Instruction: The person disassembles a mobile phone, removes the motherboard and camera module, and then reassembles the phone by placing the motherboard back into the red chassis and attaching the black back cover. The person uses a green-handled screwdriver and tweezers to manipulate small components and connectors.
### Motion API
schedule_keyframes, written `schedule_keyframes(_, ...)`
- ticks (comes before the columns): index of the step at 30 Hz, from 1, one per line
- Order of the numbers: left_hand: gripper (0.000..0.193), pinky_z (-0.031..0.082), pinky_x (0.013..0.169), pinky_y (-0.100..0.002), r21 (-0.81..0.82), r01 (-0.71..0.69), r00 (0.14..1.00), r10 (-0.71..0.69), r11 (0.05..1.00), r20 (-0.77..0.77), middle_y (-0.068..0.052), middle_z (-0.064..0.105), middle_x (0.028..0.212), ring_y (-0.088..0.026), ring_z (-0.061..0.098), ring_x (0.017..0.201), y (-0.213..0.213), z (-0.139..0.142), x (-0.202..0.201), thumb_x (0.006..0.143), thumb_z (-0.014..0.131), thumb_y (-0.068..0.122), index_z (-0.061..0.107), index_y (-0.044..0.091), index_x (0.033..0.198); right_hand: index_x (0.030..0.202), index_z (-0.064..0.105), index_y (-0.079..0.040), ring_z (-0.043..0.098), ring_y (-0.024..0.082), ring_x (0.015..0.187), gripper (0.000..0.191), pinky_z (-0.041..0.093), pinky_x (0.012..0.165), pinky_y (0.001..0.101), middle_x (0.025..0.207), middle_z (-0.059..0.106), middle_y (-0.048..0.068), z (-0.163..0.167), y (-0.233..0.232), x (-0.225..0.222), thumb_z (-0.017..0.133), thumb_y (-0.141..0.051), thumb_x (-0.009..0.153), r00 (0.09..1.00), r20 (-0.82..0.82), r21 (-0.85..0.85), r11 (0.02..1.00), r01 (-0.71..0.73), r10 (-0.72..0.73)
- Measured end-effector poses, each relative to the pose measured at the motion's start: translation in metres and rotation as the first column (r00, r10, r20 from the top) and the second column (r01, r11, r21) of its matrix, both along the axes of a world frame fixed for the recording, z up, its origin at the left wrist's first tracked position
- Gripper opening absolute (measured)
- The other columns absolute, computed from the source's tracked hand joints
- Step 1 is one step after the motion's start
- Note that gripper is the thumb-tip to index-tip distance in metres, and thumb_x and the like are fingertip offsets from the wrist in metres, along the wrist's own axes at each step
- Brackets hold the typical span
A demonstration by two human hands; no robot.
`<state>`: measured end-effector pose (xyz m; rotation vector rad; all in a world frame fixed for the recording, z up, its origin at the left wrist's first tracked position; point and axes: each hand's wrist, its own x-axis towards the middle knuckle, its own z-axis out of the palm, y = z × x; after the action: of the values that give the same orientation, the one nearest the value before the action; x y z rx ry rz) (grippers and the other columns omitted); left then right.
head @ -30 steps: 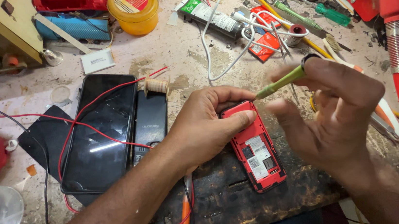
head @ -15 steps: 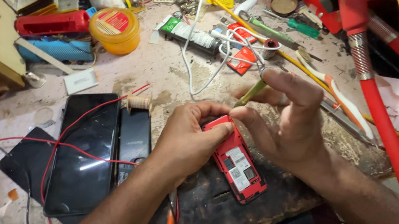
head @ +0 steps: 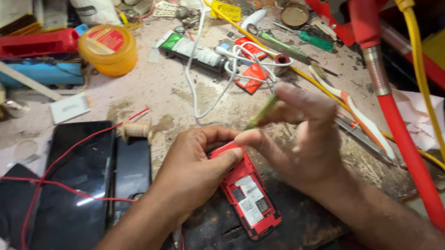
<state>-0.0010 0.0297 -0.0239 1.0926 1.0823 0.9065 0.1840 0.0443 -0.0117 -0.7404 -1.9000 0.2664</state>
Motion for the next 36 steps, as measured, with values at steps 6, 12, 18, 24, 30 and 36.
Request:
schedule_keyframes(6, 0.018, 0.058, 0.062, -0.025, -0.04, -0.005, 1.0, 0.006, 0.999, 0.01, -0.003, 0.076, 0.083, -0.007, 0.068, 0.067, -0.001, 0.005, -0.001, 0.088, 0.071, 0.006, 0.075, 0.001, 0.105, 0.137, 0.03, -0.009, 0.08, 0.025, 0.108, 0.063, 0.066, 0.092, 0.0368, 0.113, 0.066, 0.011, -0.005, -0.001, 0.003, 0.077, 0.006, 0.098, 0.981, -0.094, -0.13, 0.975, -0.18, 0.169)
schedule_keyframes(12, 0.02, 0.057, 0.061, -0.025, -0.049, -0.014, 0.999, 0.016, 0.999, 0.04, -0.004, 0.076, 0.082, -0.008, 0.068, 0.066, -0.001, 0.003, 0.002, 0.087, 0.071, 0.008, 0.074, 0.001, 0.106, 0.134, 0.028, -0.01, 0.078, 0.028, 0.109, 0.057, 0.07, 0.093, 0.0371, 0.12, 0.061, 0.015, -0.012, -0.004, 0.007, 0.068, 0.015, 0.102, 0.931, -0.214, -0.207, 0.918, -0.339, 0.296)
schedule_keyframes(18, 0.021, 0.057, 0.063, -0.024, 0.043, -0.013, 1.0, 0.013, 0.999, -0.001, -0.002, 0.076, 0.084, -0.006, 0.066, 0.069, 0.001, -0.002, 0.005, 0.088, 0.069, 0.008, 0.076, 0.0, 0.107, 0.135, 0.027, -0.013, 0.077, 0.027, 0.098, 0.072, 0.069, 0.087, 0.0375, 0.118, 0.056, 0.014, -0.023, -0.001, 0.006, 0.078, 0.012, 0.091, 0.969, -0.197, -0.171, 0.969, -0.181, 0.146)
schedule_keyframes(24, 0.032, 0.059, 0.069, -0.024, 0.007, -0.021, 0.997, 0.02, 1.0, 0.078, -0.005, 0.073, 0.093, -0.008, 0.069, 0.076, 0.0, -0.003, 0.003, 0.089, 0.069, 0.009, 0.067, 0.003, 0.12, 0.159, 0.01, -0.013, 0.073, 0.022, 0.095, 0.088, 0.067, 0.092, 0.0388, 0.13, 0.058, 0.009, 0.017, 0.023, 0.016, 0.07, 0.008, 0.099, 0.922, -0.37, -0.295, 0.926, -0.235, 0.116)
schedule_keyframes(30, 0.031, 0.059, 0.071, -0.027, 0.015, -0.07, 0.982, 0.066, 0.997, 0.175, -0.008, 0.07, 0.098, -0.012, 0.069, 0.082, -0.003, -0.003, 0.006, 0.092, 0.065, 0.007, 0.057, 0.003, 0.122, 0.127, 0.072, -0.006, 0.072, 0.015, 0.093, 0.028, 0.058, 0.079, 0.0294, 0.1, 0.065, 0.007, 0.069, 0.069, 0.029, 0.066, -0.013, 0.1, 0.987, 0.154, -0.37, 0.923, 0.105, -0.05)
schedule_keyframes(36, 0.032, 0.06, 0.075, -0.027, 0.06, -0.075, 0.985, 0.065, 0.995, 0.16, -0.011, 0.07, 0.103, -0.012, 0.07, 0.088, -0.01, 0.004, 0.002, 0.093, 0.064, 0.009, 0.054, 0.003, 0.122, 0.109, 0.08, -0.019, 0.061, 0.016, 0.06, 0.022, 0.049, 0.055, 0.0371, 0.071, 0.071, 0.004, 0.091, 0.102, -0.015, 0.071, -0.036, 0.097, 0.774, 0.608, -0.435, 0.739, 0.514, -0.18)
